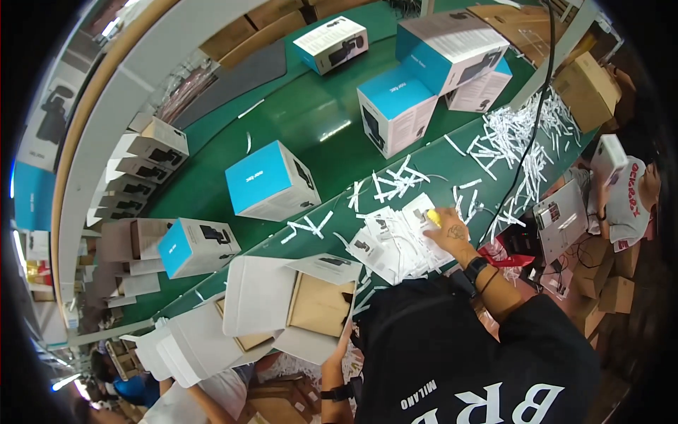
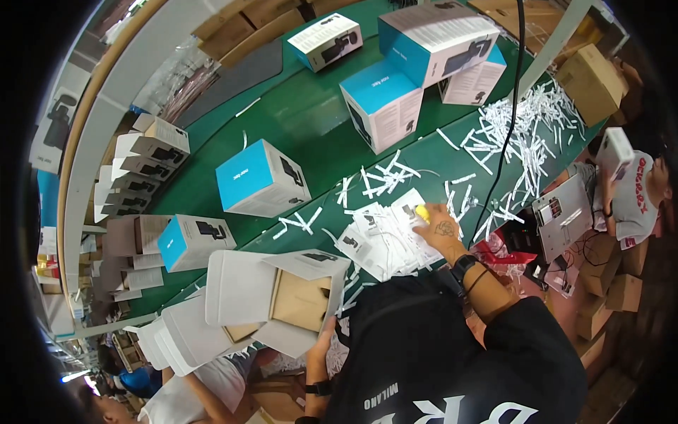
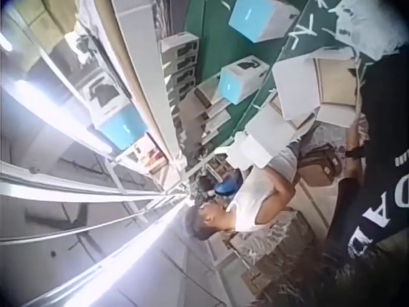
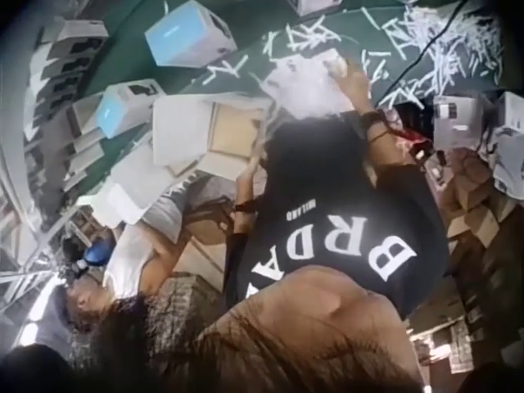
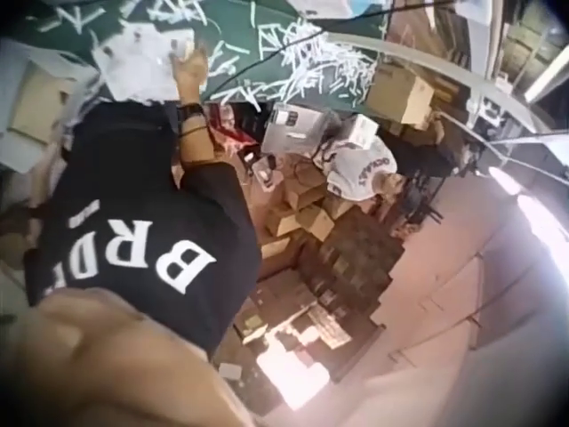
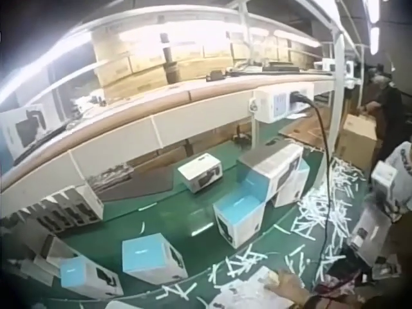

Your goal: The person uses a utility knife to cut open a blue box, removes a white box from inside, and places it into a larger white box. They then repeat the process by opening another blue box and placing its contents into a different white box.

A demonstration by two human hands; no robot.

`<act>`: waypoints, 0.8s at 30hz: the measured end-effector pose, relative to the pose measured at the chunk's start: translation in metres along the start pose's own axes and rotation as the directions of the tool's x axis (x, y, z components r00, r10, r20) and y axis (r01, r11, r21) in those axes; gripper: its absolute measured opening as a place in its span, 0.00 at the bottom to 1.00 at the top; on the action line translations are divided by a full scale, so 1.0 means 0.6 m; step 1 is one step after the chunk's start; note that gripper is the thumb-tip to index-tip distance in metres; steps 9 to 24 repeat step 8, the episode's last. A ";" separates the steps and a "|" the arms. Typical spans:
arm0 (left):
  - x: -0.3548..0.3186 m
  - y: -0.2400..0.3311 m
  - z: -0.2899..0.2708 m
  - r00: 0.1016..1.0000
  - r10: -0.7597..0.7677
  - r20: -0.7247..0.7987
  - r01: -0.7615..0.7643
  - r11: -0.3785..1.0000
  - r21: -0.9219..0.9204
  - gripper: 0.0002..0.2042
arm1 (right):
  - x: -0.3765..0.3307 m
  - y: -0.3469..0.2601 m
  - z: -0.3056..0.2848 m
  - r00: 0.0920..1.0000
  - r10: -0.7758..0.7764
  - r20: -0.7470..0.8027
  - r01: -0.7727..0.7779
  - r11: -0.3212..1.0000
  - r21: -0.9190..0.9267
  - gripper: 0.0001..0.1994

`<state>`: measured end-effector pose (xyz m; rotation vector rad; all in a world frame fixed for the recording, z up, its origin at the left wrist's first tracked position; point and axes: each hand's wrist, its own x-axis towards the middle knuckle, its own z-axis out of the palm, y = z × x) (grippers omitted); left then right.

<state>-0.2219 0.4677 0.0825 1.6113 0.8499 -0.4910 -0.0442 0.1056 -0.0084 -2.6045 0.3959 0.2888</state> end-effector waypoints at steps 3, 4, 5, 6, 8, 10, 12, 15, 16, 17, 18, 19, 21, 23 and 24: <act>0.072 -0.064 -0.005 0.982 0.186 -0.044 -0.183 0.981 0.063 0.21 | 0.029 0.038 -0.001 0.989 0.080 0.124 -0.090 0.993 0.081 0.39; 0.075 -0.076 -0.006 0.931 0.364 -0.015 -0.357 0.919 0.165 0.22 | 0.044 0.049 -0.001 0.977 0.115 0.181 -0.137 0.984 0.117 0.41; 0.072 -0.074 0.002 0.935 0.353 -0.021 -0.345 0.923 0.172 0.22 | 0.056 0.062 0.004 0.974 0.115 0.196 -0.140 0.983 0.117 0.41; 0.070 -0.062 0.015 0.936 0.349 -0.031 -0.337 0.920 0.198 0.22 | 0.072 0.074 0.007 0.956 0.122 0.266 -0.154 0.983 0.103 0.40; 0.065 -0.035 0.045 0.942 0.331 -0.053 -0.311 0.924 0.223 0.24 | 0.108 0.094 0.009 0.908 0.136 0.396 -0.177 0.982 0.070 0.38; 0.065 -0.035 0.045 0.942 0.331 -0.053 -0.311 0.924 0.223 0.24 | 0.108 0.094 0.009 0.908 0.136 0.396 -0.177 0.982 0.070 0.38; 0.065 -0.035 0.045 0.942 0.331 -0.053 -0.311 0.924 0.223 0.24 | 0.108 0.094 0.009 0.908 0.136 0.396 -0.177 0.982 0.070 0.38; 0.065 -0.035 0.045 0.942 0.331 -0.053 -0.311 0.924 0.223 0.24 | 0.108 0.094 0.009 0.908 0.136 0.396 -0.177 0.982 0.070 0.38; 0.065 -0.035 0.045 0.942 0.331 -0.053 -0.311 0.924 0.223 0.24 | 0.108 0.094 0.009 0.908 0.136 0.396 -0.177 0.982 0.070 0.38; 0.065 -0.035 0.045 0.942 0.331 -0.053 -0.311 0.924 0.223 0.24 | 0.108 0.094 0.009 0.908 0.136 0.396 -0.177 0.982 0.070 0.38; 0.065 -0.035 0.045 0.942 0.331 -0.053 -0.311 0.924 0.223 0.24 | 0.108 0.094 0.009 0.908 0.136 0.396 -0.177 0.982 0.070 0.38; 0.065 -0.035 0.045 0.942 0.331 -0.053 -0.311 0.924 0.223 0.24 | 0.108 0.094 0.009 0.908 0.136 0.396 -0.177 0.982 0.070 0.38; 0.065 -0.035 0.045 0.942 0.331 -0.053 -0.311 0.924 0.223 0.24 | 0.108 0.094 0.009 0.908 0.136 0.396 -0.177 0.982 0.070 0.38; 0.065 -0.035 0.045 0.942 0.331 -0.053 -0.311 0.924 0.223 0.24 | 0.108 0.094 0.009 0.908 0.136 0.396 -0.177 0.982 0.070 0.38; 0.065 -0.035 0.045 0.942 0.331 -0.053 -0.311 0.924 0.223 0.24 | 0.108 0.094 0.009 0.908 0.136 0.396 -0.177 0.982 0.070 0.38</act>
